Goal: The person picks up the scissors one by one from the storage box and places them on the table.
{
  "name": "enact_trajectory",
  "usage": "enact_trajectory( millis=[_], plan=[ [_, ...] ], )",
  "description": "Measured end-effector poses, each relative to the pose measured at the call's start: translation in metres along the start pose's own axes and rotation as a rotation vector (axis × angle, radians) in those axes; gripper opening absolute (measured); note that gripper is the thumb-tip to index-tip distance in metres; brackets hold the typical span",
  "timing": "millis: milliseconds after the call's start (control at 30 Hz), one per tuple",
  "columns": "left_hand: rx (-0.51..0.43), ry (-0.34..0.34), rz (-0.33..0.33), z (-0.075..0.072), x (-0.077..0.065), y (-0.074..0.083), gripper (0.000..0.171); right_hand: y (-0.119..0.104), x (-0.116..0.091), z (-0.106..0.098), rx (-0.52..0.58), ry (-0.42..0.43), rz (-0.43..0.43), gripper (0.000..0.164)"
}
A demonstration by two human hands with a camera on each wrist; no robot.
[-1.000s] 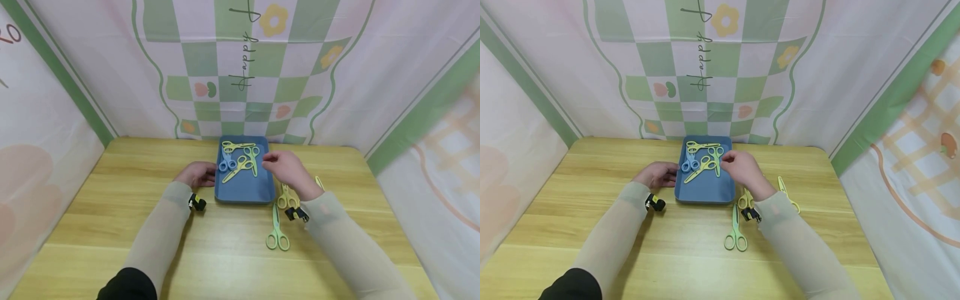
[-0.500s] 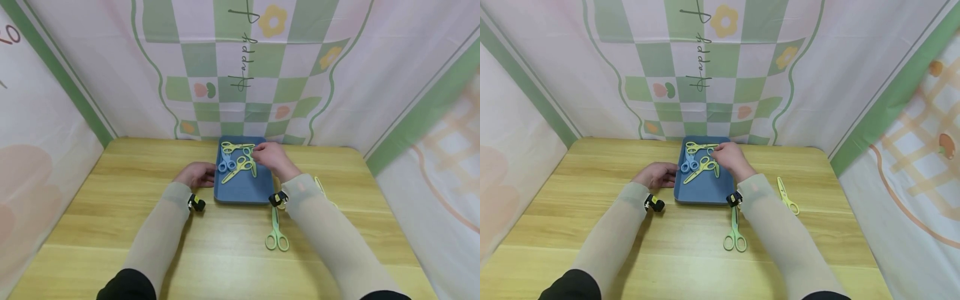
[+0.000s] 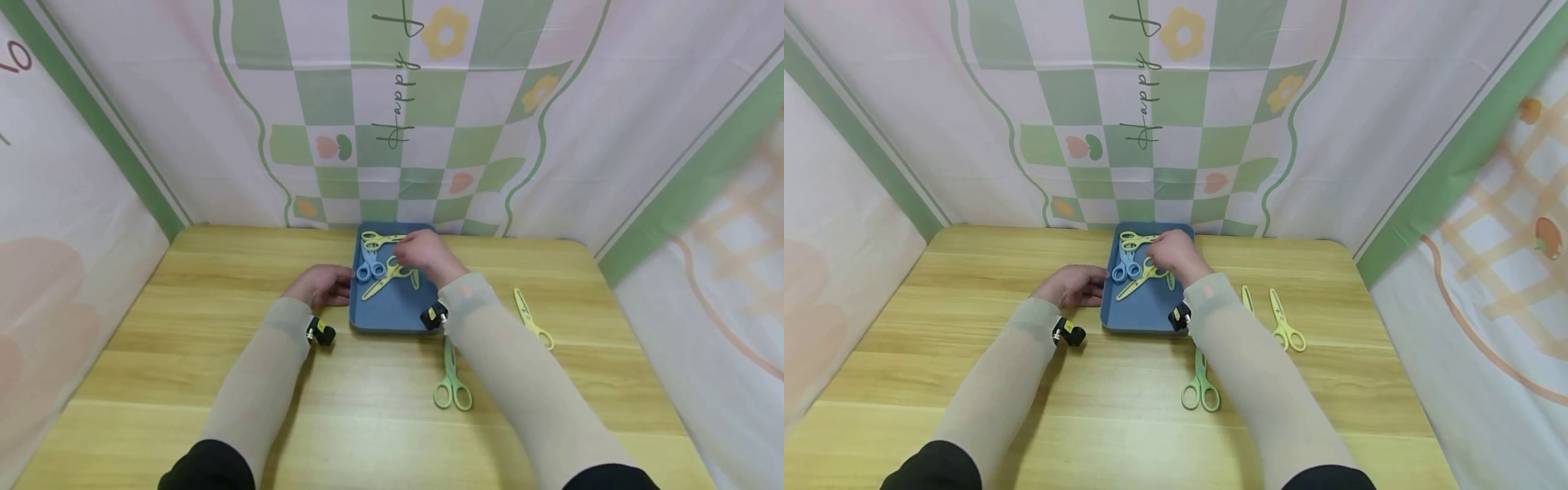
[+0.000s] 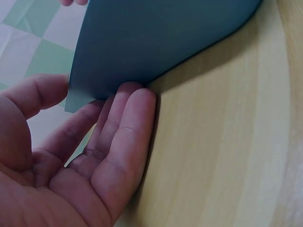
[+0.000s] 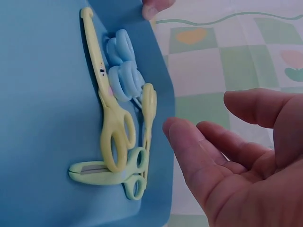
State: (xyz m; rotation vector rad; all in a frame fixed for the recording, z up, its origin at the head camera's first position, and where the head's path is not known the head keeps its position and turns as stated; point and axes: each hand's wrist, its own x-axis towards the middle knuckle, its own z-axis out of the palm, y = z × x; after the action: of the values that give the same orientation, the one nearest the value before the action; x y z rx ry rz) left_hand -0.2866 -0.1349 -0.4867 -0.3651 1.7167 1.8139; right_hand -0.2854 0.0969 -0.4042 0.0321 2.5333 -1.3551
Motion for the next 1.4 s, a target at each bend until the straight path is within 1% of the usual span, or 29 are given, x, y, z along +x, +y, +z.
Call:
enact_trajectory(
  millis=[67, 133, 200, 267, 333, 400, 500, 600, 733, 933, 1033, 1167, 1233, 1300, 1400],
  plan=[
    [-0.001, -0.003, 0.0, 0.0, 0.0, 0.0, 0.032, 0.001, 0.002, 0.002, -0.057, -0.009, -0.01, 0.03],
    [-0.002, -0.004, -0.001, 0.001, 0.0, 0.0, 0.032, 0.002, 0.004, 0.004, -0.136, -0.013, -0.024, 0.021],
    [-0.003, -0.003, -0.001, 0.001, 0.001, 0.0, 0.032, 0.002, 0.006, 0.006, -0.177, -0.023, -0.032, 0.014],
    [-0.004, -0.002, -0.003, 0.001, 0.001, 0.0, 0.032, 0.003, 0.008, 0.008, -0.208, -0.023, -0.038, 0.022],
    [-0.003, -0.003, -0.003, 0.001, 0.001, 0.0, 0.032, 0.004, 0.01, 0.01, -0.2, -0.025, -0.027, 0.029],
    [-0.001, -0.003, -0.002, 0.001, 0.001, 0.0, 0.032, 0.005, 0.013, 0.013, -0.183, -0.029, -0.011, 0.027],
    [-0.003, -0.001, -0.002, 0.0, 0.0, 0.0, 0.032, 0.005, 0.017, 0.018, -0.128, -0.062, 0.033, 0.017],
    [-0.011, -0.003, -0.003, 0.0, 0.0, 0.0, 0.033, 0.005, 0.021, 0.023, -0.093, -0.096, 0.089, 0.021],
    [-0.015, -0.006, -0.006, 0.0, 0.0, 0.001, 0.033, 0.005, 0.025, 0.03, -0.146, -0.121, 0.133, 0.022],
    [-0.007, -0.007, 0.0, 0.0, -0.002, 0.001, 0.033, 0.003, 0.029, 0.038, -0.267, -0.128, 0.131, 0.02],
    [-0.003, -0.009, -0.005, 0.0, -0.001, 0.002, 0.033, 0.002, 0.03, 0.04, -0.3, -0.123, 0.155, 0.02],
    [-0.006, -0.004, -0.019, -0.001, 0.0, 0.001, 0.031, 0.002, 0.034, 0.043, -0.334, -0.122, 0.2, 0.02],
    [-0.01, -0.001, -0.022, -0.001, 0.0, 0.001, 0.031, 0.003, 0.037, 0.044, -0.353, -0.119, 0.204, 0.018],
    [-0.012, -0.004, -0.02, -0.001, 0.001, 0.001, 0.031, 0.005, 0.038, 0.044, -0.353, -0.11, 0.204, 0.017],
    [-0.014, -0.008, -0.016, 0.0, 0.001, 0.001, 0.032, 0.007, 0.039, 0.044, -0.324, -0.09, 0.207, 0.015]
  ],
)
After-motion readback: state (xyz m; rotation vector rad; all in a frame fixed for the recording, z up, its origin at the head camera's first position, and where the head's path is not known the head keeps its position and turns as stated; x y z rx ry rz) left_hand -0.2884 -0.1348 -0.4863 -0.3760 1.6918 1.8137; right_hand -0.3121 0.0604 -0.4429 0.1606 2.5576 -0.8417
